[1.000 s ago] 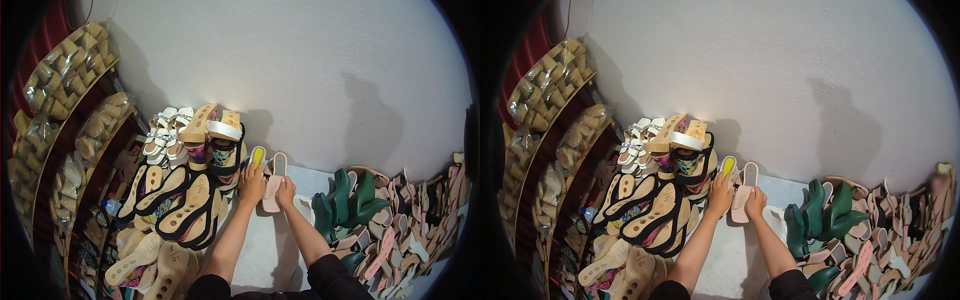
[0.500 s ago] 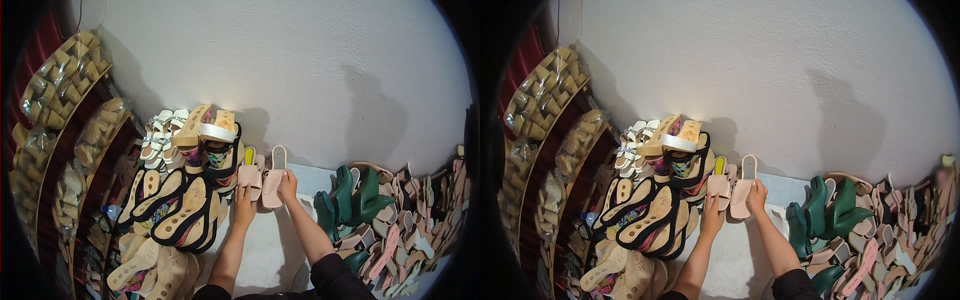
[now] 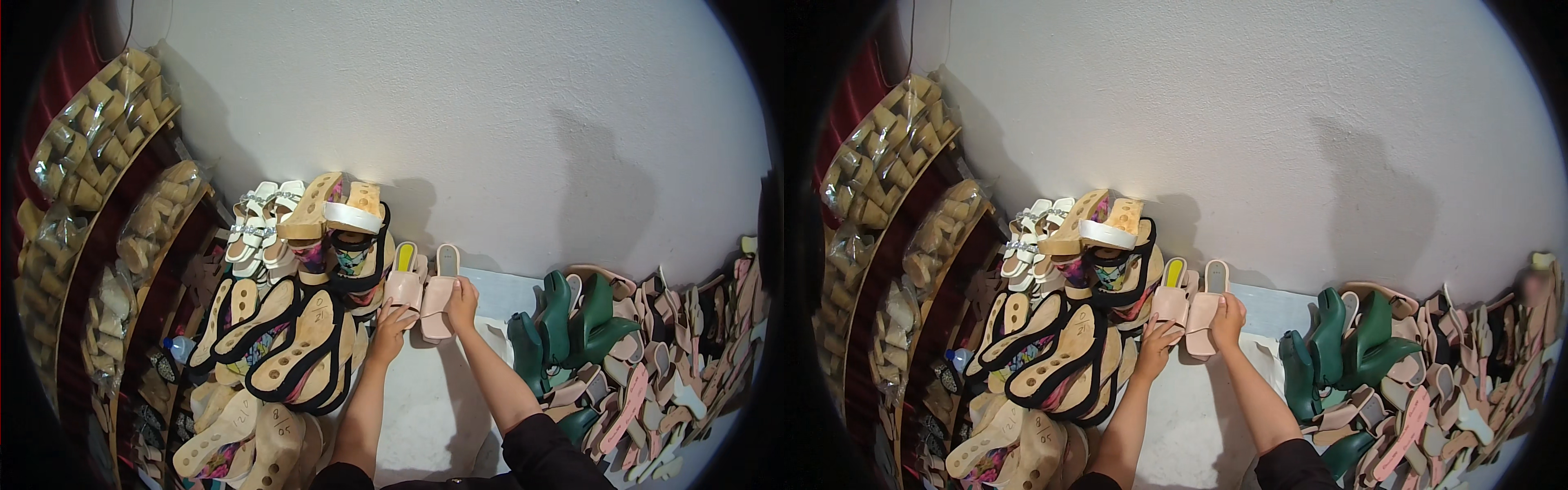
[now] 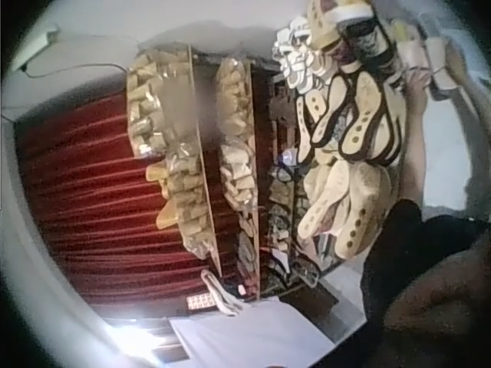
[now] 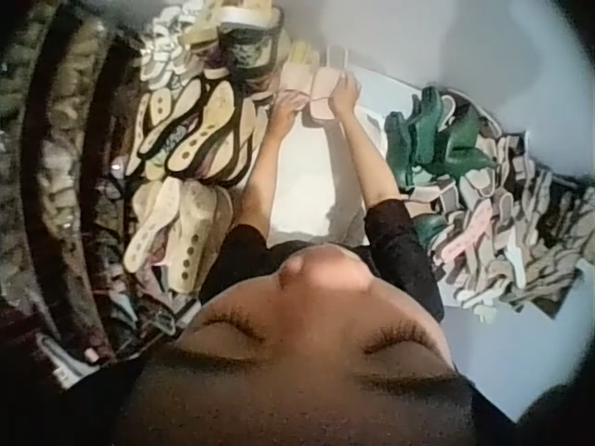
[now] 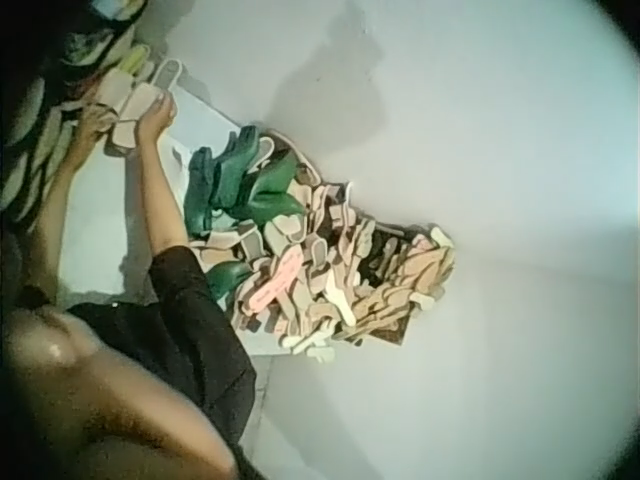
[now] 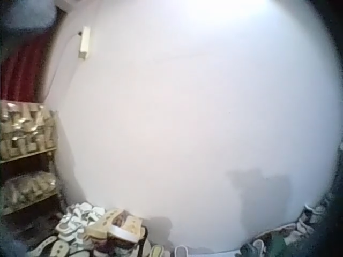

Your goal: Organize and pair shoe soles and uppers on a workstation.

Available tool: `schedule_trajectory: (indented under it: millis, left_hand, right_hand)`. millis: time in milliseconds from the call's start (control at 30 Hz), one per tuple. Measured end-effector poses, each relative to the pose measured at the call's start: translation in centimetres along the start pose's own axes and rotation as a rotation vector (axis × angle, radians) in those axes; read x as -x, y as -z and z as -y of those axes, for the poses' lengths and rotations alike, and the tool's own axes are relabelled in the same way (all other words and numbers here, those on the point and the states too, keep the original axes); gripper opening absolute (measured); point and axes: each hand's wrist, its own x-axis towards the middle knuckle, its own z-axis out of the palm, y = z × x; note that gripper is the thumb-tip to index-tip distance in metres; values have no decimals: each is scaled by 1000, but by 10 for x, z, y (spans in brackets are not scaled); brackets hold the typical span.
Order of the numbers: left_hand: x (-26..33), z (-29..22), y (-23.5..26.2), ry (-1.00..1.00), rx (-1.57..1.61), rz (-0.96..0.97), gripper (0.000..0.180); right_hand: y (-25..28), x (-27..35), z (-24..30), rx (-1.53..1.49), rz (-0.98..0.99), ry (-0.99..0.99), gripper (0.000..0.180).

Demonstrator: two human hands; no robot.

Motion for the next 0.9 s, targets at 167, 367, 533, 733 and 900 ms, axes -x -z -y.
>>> schedule_trajectory:
  millis: [167, 367, 533, 733, 900]
  left_hand:
    - [-1, 5, 9, 36, 60, -5, 46]
    - [4, -32, 18, 40, -59, -72, 42]
    - [40, -74, -12, 97, -95, -238, 51]
    - [116, -126, -40, 159, -94, -76, 50]
    - [157, -167, -38, 126, -108, 19, 46]
  right_hand:
    - [5, 12, 6, 324, 142, -84, 27]
    - [29, 18, 27, 460, 275, -19, 50]
    - [69, 66, 54, 527, 351, 34, 58]
    - [145, 137, 78, 430, 235, 88, 57]
    - [228, 197, 69, 415, 87, 42, 53]
